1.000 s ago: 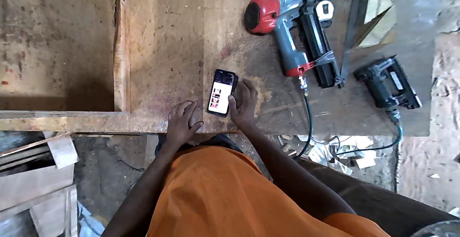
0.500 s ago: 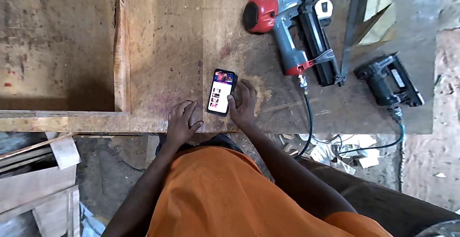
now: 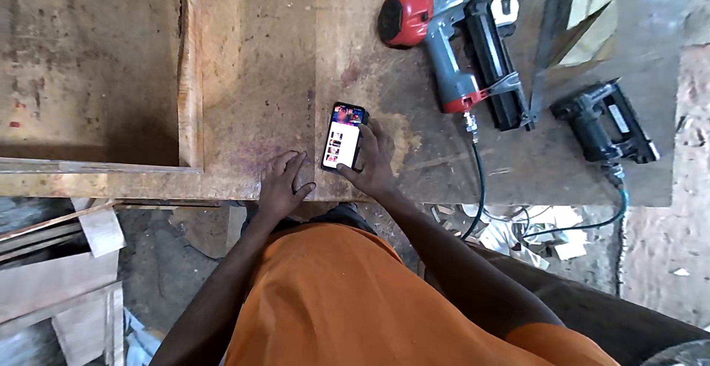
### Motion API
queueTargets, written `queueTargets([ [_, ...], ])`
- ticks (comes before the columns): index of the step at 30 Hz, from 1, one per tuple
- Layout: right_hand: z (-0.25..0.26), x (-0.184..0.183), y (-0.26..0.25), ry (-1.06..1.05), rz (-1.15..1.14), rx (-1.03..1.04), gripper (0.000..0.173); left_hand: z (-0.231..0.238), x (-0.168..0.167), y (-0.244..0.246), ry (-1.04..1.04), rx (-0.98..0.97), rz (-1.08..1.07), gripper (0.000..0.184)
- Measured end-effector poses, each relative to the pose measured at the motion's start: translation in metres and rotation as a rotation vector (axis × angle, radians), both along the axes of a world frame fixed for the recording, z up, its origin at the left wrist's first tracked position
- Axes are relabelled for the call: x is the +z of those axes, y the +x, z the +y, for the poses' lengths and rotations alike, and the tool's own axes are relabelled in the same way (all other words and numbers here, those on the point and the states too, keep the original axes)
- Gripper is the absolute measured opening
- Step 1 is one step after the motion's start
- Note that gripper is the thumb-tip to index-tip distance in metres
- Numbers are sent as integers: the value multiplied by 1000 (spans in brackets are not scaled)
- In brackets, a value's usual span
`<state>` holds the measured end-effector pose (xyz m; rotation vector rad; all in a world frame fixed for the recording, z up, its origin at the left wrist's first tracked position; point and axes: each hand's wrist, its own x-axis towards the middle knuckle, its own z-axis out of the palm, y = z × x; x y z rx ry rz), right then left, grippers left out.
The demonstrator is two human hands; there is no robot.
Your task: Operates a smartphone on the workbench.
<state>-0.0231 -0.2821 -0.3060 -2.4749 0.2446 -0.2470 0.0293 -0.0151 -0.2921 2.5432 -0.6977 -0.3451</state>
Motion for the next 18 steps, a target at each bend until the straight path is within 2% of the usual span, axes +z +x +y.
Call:
queueTargets([
  [6, 5, 6, 4, -80, 39, -21, 100, -1, 3, 0, 12, -3, -4, 73],
  [9, 5, 6, 4, -38, 47, -29, 99, -1, 4, 0, 13, -2, 1, 73],
  [18, -1, 0, 1, 51, -46, -44, 84, 0, 2, 0, 10, -8, -31, 73],
])
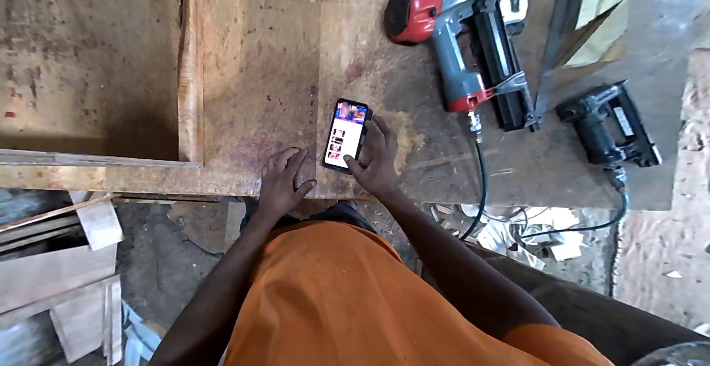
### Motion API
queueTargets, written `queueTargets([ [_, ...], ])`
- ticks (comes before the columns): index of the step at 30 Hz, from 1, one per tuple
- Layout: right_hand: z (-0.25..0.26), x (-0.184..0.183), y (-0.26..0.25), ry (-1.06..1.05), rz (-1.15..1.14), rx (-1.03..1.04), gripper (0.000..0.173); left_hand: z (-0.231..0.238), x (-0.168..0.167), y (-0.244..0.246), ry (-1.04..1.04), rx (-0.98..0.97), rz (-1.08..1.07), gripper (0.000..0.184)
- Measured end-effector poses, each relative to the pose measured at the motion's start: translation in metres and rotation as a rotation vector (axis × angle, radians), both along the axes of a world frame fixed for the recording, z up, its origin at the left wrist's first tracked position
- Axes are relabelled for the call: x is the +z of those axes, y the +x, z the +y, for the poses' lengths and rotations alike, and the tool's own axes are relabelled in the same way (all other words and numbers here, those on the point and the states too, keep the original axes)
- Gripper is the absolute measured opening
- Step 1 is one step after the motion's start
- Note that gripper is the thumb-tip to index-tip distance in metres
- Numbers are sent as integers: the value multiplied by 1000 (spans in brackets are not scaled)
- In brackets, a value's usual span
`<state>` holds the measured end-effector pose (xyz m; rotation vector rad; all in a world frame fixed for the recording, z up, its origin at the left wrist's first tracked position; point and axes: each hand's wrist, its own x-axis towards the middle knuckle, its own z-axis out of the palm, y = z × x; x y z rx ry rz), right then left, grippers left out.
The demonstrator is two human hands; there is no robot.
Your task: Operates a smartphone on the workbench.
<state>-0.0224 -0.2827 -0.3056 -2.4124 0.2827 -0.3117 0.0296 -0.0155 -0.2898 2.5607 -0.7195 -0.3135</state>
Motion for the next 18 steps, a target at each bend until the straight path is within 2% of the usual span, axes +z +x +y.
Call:
queueTargets([
  [18, -4, -5, -1, 74, -71, -3, 76, 1, -2, 0, -7, -3, -6, 74],
])
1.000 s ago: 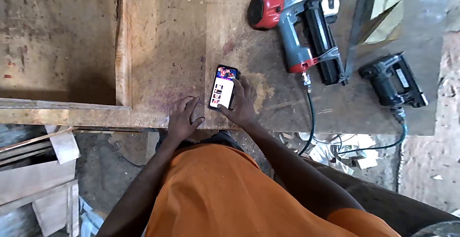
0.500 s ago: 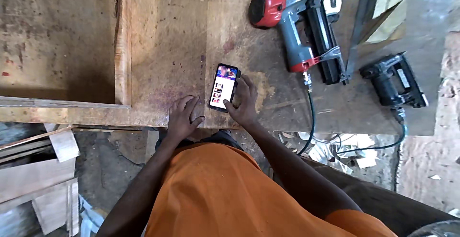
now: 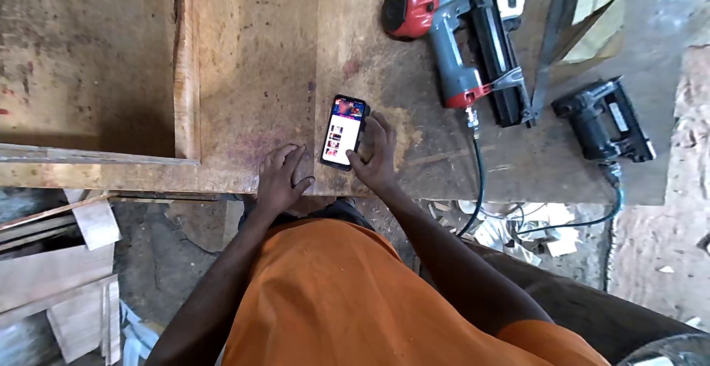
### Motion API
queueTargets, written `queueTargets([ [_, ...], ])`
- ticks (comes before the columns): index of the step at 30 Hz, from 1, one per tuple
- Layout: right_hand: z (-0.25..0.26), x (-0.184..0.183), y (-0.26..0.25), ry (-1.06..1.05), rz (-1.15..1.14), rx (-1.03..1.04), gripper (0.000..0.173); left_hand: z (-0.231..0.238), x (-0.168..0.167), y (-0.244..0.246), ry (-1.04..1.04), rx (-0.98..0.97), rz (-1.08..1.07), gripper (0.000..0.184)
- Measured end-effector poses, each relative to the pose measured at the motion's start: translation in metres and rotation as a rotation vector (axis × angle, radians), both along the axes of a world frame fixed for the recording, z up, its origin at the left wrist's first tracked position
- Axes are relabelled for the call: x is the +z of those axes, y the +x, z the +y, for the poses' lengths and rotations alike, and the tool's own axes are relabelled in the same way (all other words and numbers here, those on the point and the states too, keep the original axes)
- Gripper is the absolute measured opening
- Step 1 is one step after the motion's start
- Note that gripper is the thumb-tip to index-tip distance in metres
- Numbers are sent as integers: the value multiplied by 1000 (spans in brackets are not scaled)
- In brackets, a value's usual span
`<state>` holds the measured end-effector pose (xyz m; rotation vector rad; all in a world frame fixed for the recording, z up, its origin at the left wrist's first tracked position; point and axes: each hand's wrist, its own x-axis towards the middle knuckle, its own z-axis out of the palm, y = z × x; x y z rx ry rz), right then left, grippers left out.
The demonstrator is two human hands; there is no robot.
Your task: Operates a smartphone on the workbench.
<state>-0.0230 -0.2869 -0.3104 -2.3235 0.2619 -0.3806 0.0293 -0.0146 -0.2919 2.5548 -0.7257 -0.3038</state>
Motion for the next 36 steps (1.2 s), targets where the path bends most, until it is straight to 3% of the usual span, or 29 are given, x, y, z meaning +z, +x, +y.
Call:
queueTargets([
  [14, 7, 6, -8, 133, 24, -47, 79, 1, 1, 0, -15, -1, 2, 74],
  [25, 12, 3, -9, -25, 36, -21, 78, 0, 1, 0, 11, 8, 26, 75],
  [32, 7, 4, -12, 165, -26, -32, 71, 0, 1, 0, 4, 4, 26, 75],
  [36, 9, 4, -11, 146, 3, -49, 73, -1, 2, 0, 0, 9, 32, 74],
])
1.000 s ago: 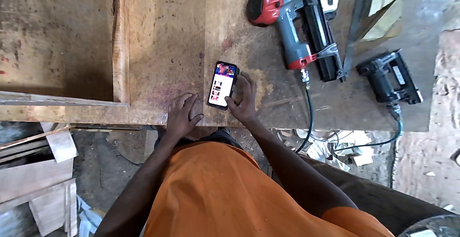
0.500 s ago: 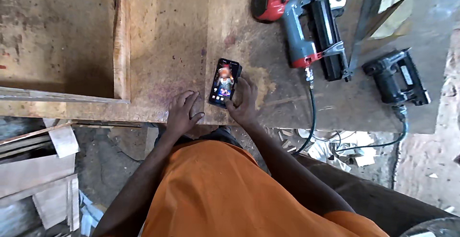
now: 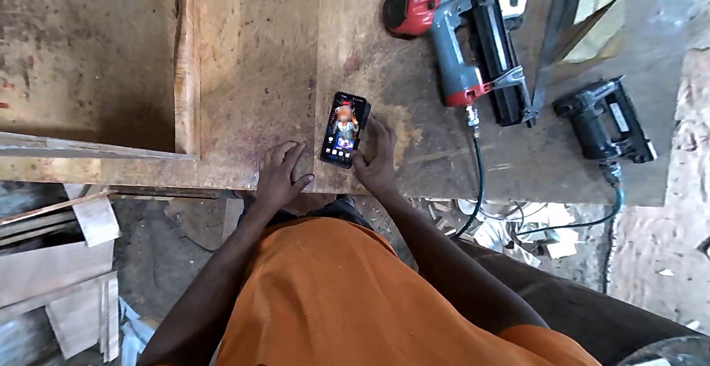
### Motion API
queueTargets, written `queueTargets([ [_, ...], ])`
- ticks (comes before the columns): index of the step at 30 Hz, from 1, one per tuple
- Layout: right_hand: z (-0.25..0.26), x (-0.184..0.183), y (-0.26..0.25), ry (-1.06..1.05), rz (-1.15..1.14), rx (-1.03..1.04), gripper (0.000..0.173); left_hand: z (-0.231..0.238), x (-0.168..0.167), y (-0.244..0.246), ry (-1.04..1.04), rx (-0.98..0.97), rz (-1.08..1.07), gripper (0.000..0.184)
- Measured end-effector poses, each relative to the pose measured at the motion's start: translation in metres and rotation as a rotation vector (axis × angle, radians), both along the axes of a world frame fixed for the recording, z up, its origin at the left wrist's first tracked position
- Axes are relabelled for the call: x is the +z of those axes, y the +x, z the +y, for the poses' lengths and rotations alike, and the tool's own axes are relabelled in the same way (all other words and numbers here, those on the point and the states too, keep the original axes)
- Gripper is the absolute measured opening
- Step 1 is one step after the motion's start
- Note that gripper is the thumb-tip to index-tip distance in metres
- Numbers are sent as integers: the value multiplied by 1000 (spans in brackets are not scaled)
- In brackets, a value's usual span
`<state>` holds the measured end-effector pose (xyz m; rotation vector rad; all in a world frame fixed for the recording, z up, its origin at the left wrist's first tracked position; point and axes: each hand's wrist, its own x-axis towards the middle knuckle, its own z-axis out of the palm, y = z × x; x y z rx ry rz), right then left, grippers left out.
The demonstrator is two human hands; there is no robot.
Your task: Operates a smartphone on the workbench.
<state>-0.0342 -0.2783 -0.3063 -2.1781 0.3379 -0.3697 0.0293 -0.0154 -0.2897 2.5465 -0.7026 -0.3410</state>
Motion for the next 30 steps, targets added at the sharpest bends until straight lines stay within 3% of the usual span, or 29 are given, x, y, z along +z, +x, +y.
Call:
queueTargets([
  [15, 2, -1, 2, -98, 52, 1, 79, 0, 0, 0, 11, -14, -17, 74],
  [23, 0, -2, 1, -20, -9, 6, 70, 0, 0, 0, 5, -12, -17, 74],
  [30, 3, -3, 2, -115, 10, 21, 64, 0, 0, 1, 3, -12, -17, 74],
])
